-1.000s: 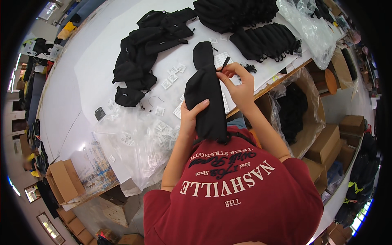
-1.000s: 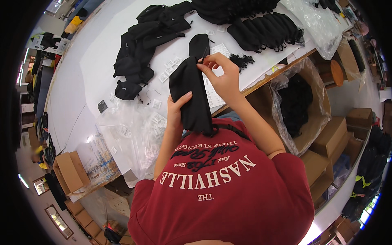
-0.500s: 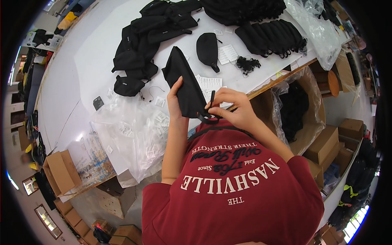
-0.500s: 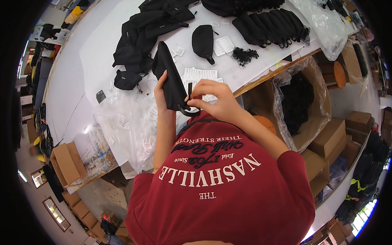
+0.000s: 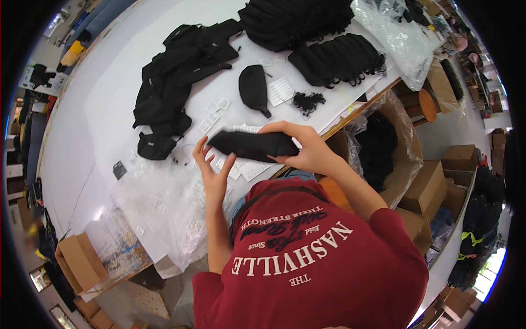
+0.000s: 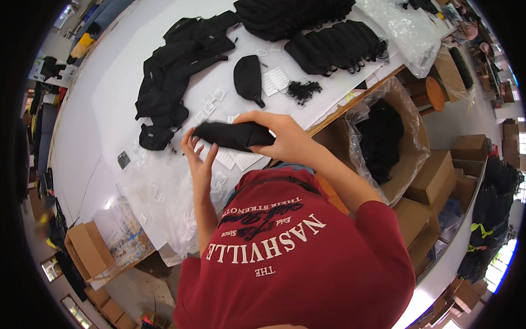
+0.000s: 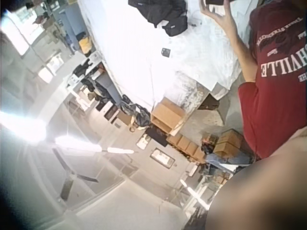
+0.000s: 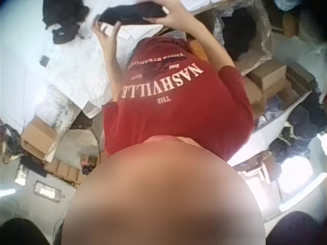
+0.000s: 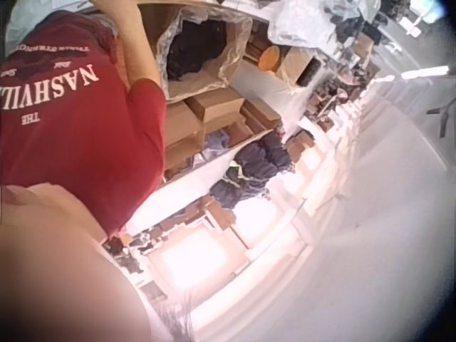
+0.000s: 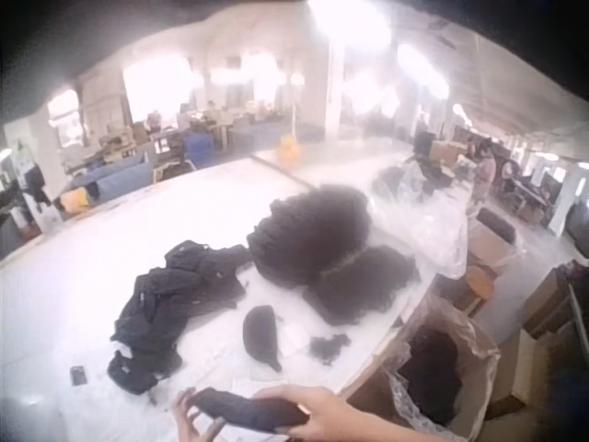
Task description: Organize small items and tags into black pouches and stack them on a table.
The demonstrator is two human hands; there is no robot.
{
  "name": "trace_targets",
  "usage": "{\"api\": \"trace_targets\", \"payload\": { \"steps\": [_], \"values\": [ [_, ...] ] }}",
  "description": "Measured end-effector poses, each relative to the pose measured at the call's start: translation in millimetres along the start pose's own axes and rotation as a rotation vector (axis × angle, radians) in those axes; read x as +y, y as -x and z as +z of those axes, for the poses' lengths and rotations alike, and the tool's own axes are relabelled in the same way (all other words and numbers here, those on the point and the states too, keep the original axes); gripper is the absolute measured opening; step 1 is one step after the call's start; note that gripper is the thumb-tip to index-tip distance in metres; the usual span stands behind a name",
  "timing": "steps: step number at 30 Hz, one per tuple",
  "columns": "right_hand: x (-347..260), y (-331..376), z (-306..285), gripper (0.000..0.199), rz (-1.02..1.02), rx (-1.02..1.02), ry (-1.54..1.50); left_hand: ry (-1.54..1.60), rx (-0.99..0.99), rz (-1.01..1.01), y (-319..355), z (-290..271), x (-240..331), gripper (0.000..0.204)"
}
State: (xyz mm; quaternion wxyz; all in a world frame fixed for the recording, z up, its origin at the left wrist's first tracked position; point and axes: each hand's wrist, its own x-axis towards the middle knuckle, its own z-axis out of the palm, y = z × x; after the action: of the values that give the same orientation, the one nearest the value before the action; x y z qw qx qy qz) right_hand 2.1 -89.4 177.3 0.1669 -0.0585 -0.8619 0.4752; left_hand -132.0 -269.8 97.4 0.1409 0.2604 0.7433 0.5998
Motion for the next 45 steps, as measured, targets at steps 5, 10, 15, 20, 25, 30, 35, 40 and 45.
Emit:
{"api": "trace_targets", "payload": {
  "steps": [5,10,15,20,25,30,35,40,45],
  "values": [
    [20.8,-2.4,-8.9,0.028,0.155,-0.165,-0.407,0.329,-0.415,-0.202,7.6,-38.3,-7.8,0.038],
    [62.7,-14.5,-32.2,0.024,0.207,-0.223,-0.202,0.034,-0.595,-0.123,-5.8,-23.3,-14.2,0.034],
    [125.0,-38.6,-72.5,0.029,0.029,0.482,0.332,-0.316,-0.367,-0.290,-2.1,-1.1,-82.9,0.052],
    [233.6,-28.1,-112.0,0.051,0.247,0.412,0.947,-0.648,-0.257,-0.149,23.1,25.0,-125.7,0.064],
    [243.7,-29.7,-88.4,0.051,0.257,0.474,1.073,-0.635,-0.283,-0.162,21.3,28.0,-125.1,0.046],
    [216.6,-16.3,-39.0,0.031,0.182,0.408,0.771,-0.584,-0.212,-0.131,18.7,25.4,-136.9,0.031],
    [221.9,24.9,13.9,0.016,0.376,0.179,0.746,-0.353,-0.167,-0.359,10.9,10.8,-114.3,0.025],
    [241.9,45.8,34.5,0.015,0.520,0.229,0.776,0.027,-0.206,-0.381,18.2,-10.2,-124.9,0.028],
    [214.5,25.9,20.3,0.015,0.442,0.307,0.576,0.483,-0.290,-0.749,20.9,-17.9,-93.1,0.044]
  ]
}}
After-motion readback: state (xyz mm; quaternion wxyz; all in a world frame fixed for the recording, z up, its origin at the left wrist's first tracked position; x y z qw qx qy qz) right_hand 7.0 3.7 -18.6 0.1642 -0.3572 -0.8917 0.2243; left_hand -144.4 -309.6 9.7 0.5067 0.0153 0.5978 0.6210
